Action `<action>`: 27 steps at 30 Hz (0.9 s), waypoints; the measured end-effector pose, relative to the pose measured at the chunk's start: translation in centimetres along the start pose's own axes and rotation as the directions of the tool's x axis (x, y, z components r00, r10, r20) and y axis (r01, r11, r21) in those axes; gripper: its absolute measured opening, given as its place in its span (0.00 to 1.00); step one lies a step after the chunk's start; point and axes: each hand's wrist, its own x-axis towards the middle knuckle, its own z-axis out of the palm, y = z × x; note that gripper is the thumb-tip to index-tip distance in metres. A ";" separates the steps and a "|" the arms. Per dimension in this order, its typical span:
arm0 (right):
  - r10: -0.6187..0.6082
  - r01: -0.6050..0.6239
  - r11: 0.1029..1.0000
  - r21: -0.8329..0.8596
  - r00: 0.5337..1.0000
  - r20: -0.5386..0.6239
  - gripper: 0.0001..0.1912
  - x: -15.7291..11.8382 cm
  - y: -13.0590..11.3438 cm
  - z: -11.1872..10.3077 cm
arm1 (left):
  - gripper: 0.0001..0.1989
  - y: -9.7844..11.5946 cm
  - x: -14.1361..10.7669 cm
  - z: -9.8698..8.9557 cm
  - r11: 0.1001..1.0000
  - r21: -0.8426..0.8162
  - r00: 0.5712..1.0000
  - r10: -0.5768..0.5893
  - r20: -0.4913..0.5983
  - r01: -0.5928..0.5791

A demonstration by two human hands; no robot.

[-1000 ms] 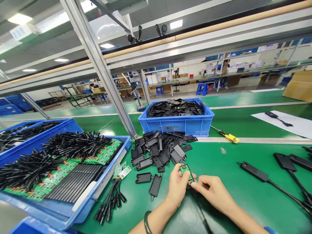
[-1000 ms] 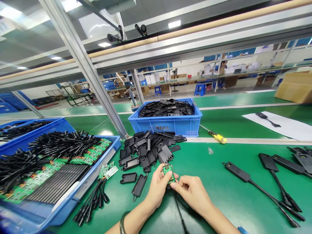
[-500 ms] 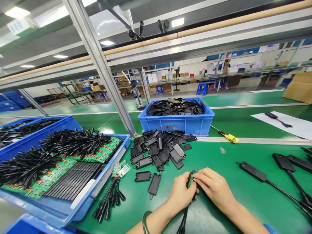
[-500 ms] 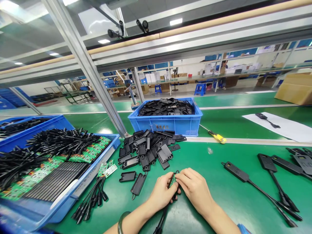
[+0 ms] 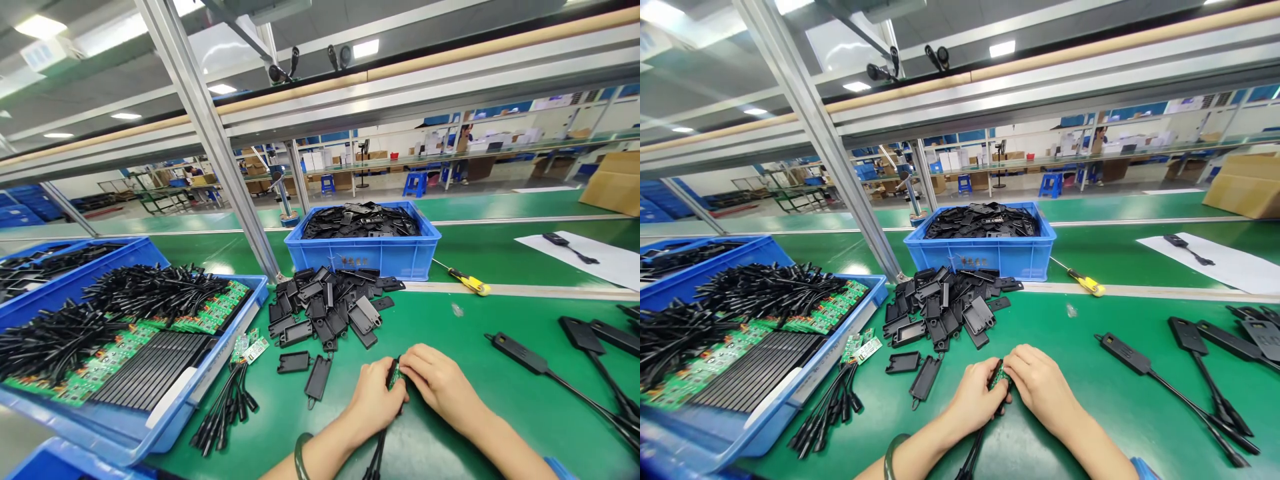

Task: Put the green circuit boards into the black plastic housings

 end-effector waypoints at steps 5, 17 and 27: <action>0.145 -0.152 0.985 0.077 0.985 0.095 0.14 0.6 0.7 0.4 | 0.06 -0.1 0.8 -0.3 0.972 -0.175 0.985 -0.147 0.085 0.160; 0.631 -0.567 0.673 -0.474 0.775 -0.031 0.11 3.6 13.8 -4.4 | 0.20 0.3 1.1 -0.5 0.847 -0.508 0.988 -0.146 0.054 0.153; 0.093 -0.013 0.954 -0.299 0.963 0.254 0.14 10.4 8.6 1.7 | 0.40 -0.2 0.9 -0.7 0.716 -0.670 0.976 -0.207 0.065 0.196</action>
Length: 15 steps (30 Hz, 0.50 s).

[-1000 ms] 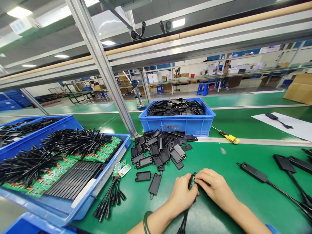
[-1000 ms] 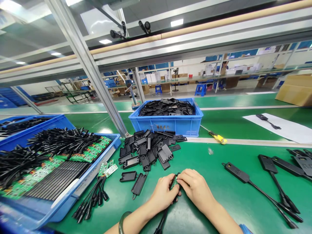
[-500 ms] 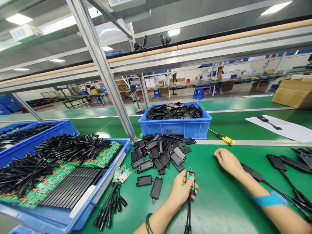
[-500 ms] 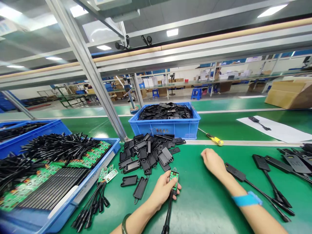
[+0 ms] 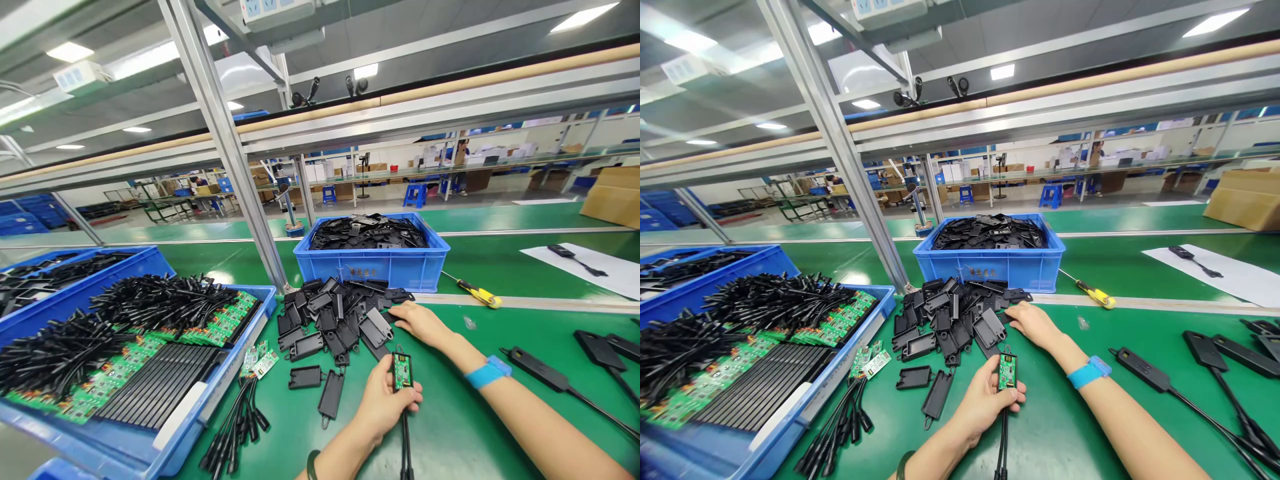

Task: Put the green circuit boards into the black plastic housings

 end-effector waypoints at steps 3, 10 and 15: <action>-0.028 0.028 0.999 -0.021 0.999 -0.015 0.09 -0.1 -0.9 0.2 | 0.41 0.4 -0.2 -0.2 1.000 -0.006 0.999 -0.027 0.040 0.027; 0.152 -0.149 0.988 0.035 0.975 -0.160 0.15 -4.6 -0.9 -1.4 | 0.35 0.7 -0.4 -0.3 1.000 -0.022 0.995 -0.013 0.097 0.015; 0.461 -0.212 0.629 0.748 0.876 -0.140 0.24 -8.2 -3.8 -2.2 | 0.36 0.7 -0.4 -0.1 0.999 -0.035 0.994 -0.008 0.111 0.012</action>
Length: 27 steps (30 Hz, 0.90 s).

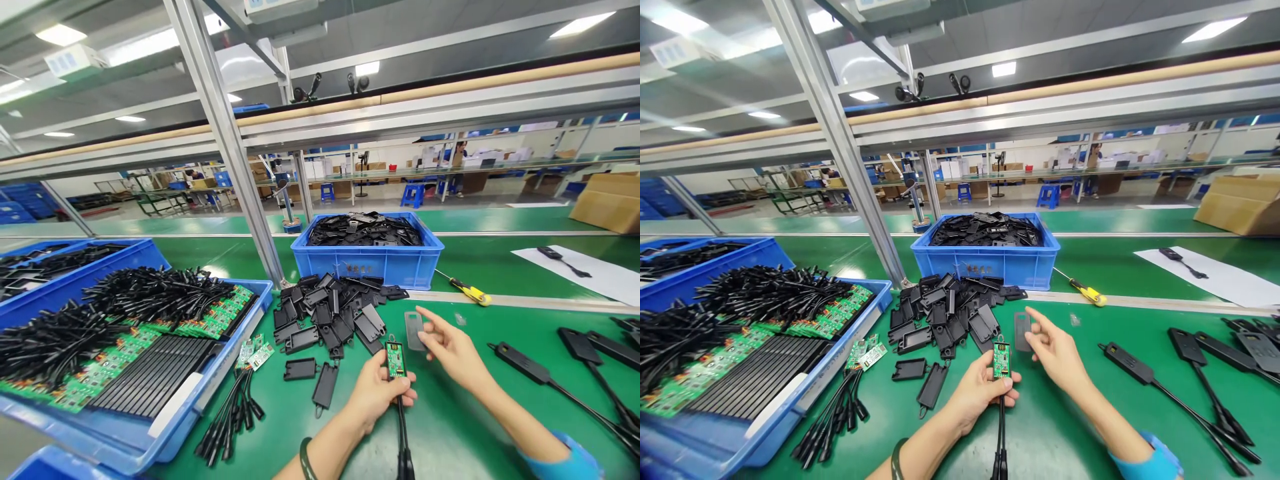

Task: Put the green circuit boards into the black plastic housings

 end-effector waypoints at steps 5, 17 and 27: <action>0.120 -0.152 0.930 0.334 0.986 0.116 0.20 -2.8 -1.6 1.8 | 0.36 0.1 -0.1 0.0 1.000 -0.001 0.997 0.031 0.071 -0.031; 0.203 -0.259 0.884 0.388 0.962 0.181 0.26 -3.2 -1.3 2.5 | 0.23 -0.1 -0.2 0.2 0.974 0.191 0.990 0.102 0.102 -0.120; 0.222 -0.296 0.899 0.322 0.943 0.248 0.25 -3.1 -0.9 2.9 | 0.25 -0.5 -0.4 0.7 0.971 0.234 0.997 0.032 0.075 -0.049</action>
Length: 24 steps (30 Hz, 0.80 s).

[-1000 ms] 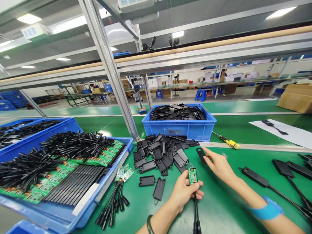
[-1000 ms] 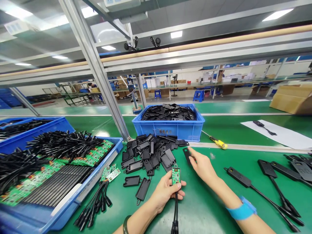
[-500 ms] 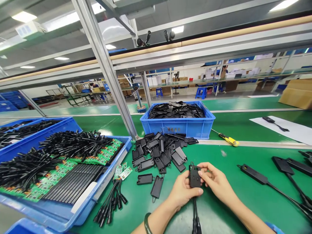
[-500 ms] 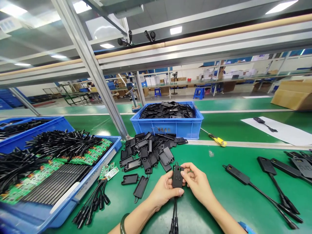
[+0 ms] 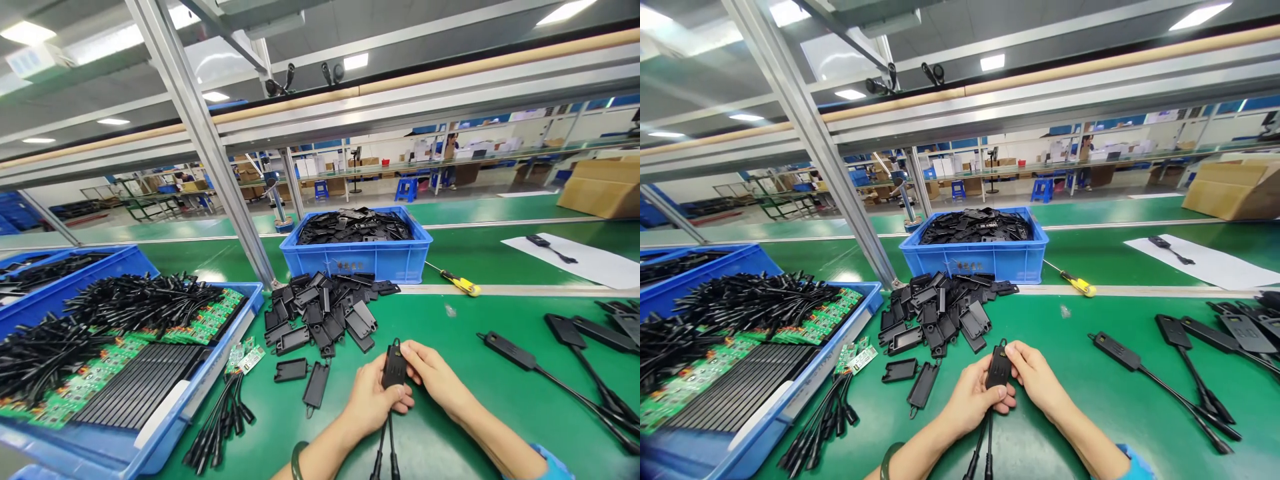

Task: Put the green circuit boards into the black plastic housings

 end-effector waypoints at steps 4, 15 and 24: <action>-0.164 0.123 0.930 -0.346 0.982 -0.092 0.21 -0.5 0.1 0.7 | 0.31 -0.2 0.2 0.4 0.991 -0.070 0.993 0.116 -0.002 -0.116; -0.197 -0.181 0.120 -0.976 0.959 -0.203 0.08 -1.0 2.1 -7.3 | 0.41 0.3 -0.4 -0.5 0.879 0.362 0.939 0.344 -0.032 -0.309; -0.436 0.065 0.205 -0.977 0.900 -0.032 0.18 0.5 5.1 -6.9 | 0.12 7.1 -5.6 -8.8 0.435 0.894 0.848 0.429 -0.312 0.108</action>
